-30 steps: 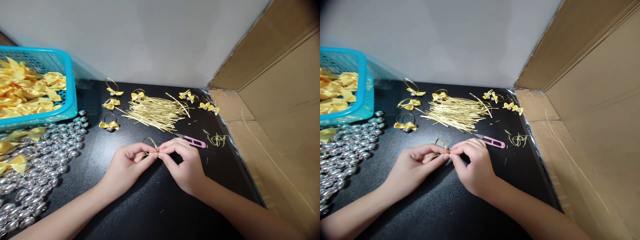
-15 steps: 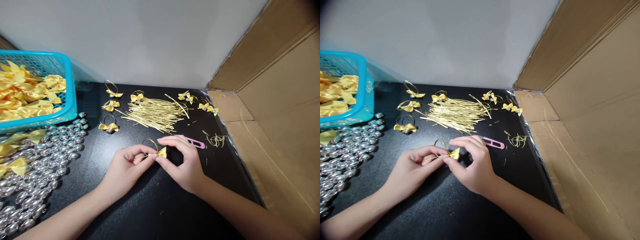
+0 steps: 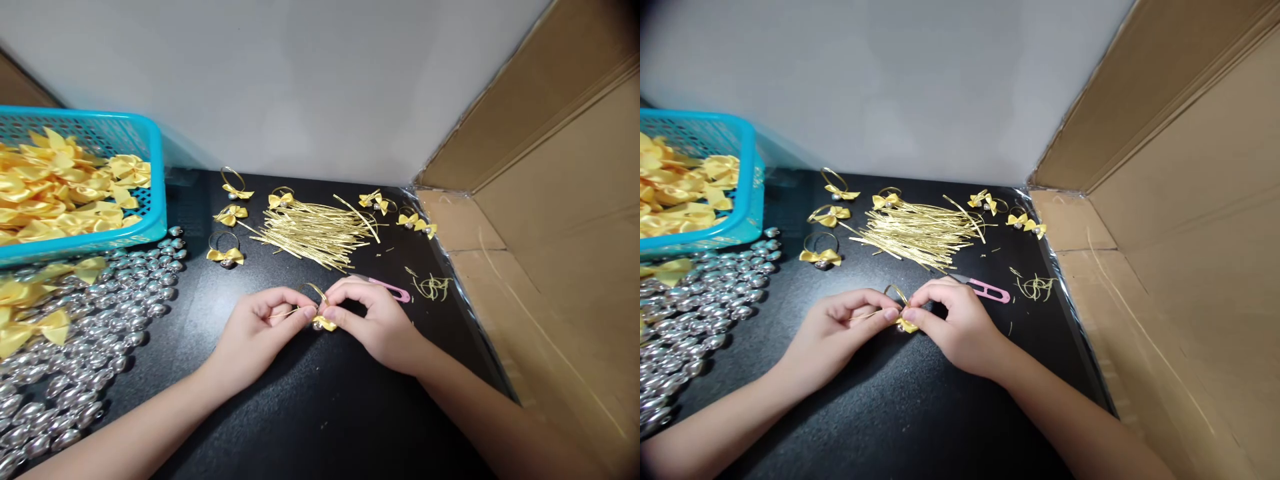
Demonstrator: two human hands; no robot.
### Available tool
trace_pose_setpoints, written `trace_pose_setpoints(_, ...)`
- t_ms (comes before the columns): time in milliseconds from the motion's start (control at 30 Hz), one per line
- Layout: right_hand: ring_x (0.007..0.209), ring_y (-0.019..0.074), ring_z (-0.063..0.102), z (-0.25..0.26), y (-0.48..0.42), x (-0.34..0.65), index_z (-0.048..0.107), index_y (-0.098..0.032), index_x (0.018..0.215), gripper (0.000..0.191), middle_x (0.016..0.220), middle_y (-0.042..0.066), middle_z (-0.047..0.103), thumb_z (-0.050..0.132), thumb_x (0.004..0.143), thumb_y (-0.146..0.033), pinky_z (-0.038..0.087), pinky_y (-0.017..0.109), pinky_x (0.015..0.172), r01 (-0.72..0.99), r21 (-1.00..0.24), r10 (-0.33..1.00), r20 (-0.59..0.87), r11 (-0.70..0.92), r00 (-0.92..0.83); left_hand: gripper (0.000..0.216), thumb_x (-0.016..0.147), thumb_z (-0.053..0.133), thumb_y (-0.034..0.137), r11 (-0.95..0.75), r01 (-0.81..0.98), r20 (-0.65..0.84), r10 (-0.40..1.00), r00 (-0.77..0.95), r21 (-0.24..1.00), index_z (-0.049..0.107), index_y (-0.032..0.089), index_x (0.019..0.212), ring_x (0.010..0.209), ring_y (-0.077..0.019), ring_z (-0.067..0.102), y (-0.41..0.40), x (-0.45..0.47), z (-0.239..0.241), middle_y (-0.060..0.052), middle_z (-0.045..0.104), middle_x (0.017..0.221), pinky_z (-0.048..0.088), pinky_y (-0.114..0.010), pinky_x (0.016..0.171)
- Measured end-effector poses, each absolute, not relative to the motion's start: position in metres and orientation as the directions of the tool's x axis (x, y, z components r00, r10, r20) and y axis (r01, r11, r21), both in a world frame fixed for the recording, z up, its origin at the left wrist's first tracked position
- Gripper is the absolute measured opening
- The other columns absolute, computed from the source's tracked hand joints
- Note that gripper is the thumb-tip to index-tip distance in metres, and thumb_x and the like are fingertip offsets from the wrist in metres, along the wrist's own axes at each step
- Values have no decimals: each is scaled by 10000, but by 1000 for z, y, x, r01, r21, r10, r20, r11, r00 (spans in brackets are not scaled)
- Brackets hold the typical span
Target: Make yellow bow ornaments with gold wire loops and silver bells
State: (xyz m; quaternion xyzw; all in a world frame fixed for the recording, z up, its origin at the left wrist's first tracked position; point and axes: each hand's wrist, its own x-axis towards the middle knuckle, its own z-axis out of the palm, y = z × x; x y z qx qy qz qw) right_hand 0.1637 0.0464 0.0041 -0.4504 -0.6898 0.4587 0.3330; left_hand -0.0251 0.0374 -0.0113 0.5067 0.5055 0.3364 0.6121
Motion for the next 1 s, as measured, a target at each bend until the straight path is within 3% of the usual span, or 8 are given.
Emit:
trace_pose_setpoints(167, 785, 144, 635, 9, 48, 166, 652, -194, 706, 157, 787, -3, 685, 631, 860, -169, 484, 296, 780, 325, -938, 908, -24, 124, -418, 291, 799, 704, 447, 258, 38, -259, 934, 247, 965, 669, 163, 749, 465, -70, 186, 38, -29, -17, 103, 248, 490, 161, -195, 444)
trace_pose_setpoints(333, 774, 140, 642, 9, 49, 168, 651, -192, 712, 143, 783, -1, 692, 629, 854, -185, 502, 290, 781, 291, -954, 906, -65, 67, -419, 317, 787, 735, 467, 289, -168, -251, 944, 216, 942, 618, 176, 742, 477, -70, 237, 42, -35, -27, 90, 324, 507, 180, -186, 449)
trace_pose_setpoints(500, 751, 151, 659, 1, 50, 166, 667, -189, 753, 94, 763, 12, 712, 646, 842, -213, 535, 298, 741, 280, -960, 920, -123, -15, -372, 278, 719, 813, 383, 322, -455, -230, 941, 247, 830, 614, 191, 697, 487, -70, 276, 47, -31, -24, 84, 356, 541, 267, -174, 458)
trace_pose_setpoints(700, 658, 145, 678, -8, 50, 164, 660, -179, 775, 44, 712, 9, 708, 663, 818, -192, 569, 308, 683, 199, -969, 920, -208, -147, -332, 264, 705, 817, 309, 309, -628, -170, 947, 271, 714, 604, 185, 611, 540, -90, 371, 52, -33, -13, 58, 410, 583, 393, -197, 508)
trace_pose_setpoints(833, 684, 150, 694, -10, 49, 161, 655, -178, 810, 23, 749, 13, 714, 662, 804, -157, 577, 315, 700, 226, -967, 941, -179, -115, -289, 214, 721, 820, 311, 293, -645, -103, 943, 315, 705, 656, 193, 649, 538, -80, 394, 53, -35, 1, 59, 424, 596, 411, -185, 507)
trace_pose_setpoints(1000, 771, 152, 695, -13, 46, 156, 661, -178, 886, 136, 810, 20, 722, 627, 799, -79, 566, 320, 750, 335, -942, 951, -77, 29, -299, 172, 722, 834, 316, 177, -549, -17, 959, 283, 817, 708, 207, 682, 548, -75, 469, 51, -33, 19, 52, 497, 605, 431, -179, 522)
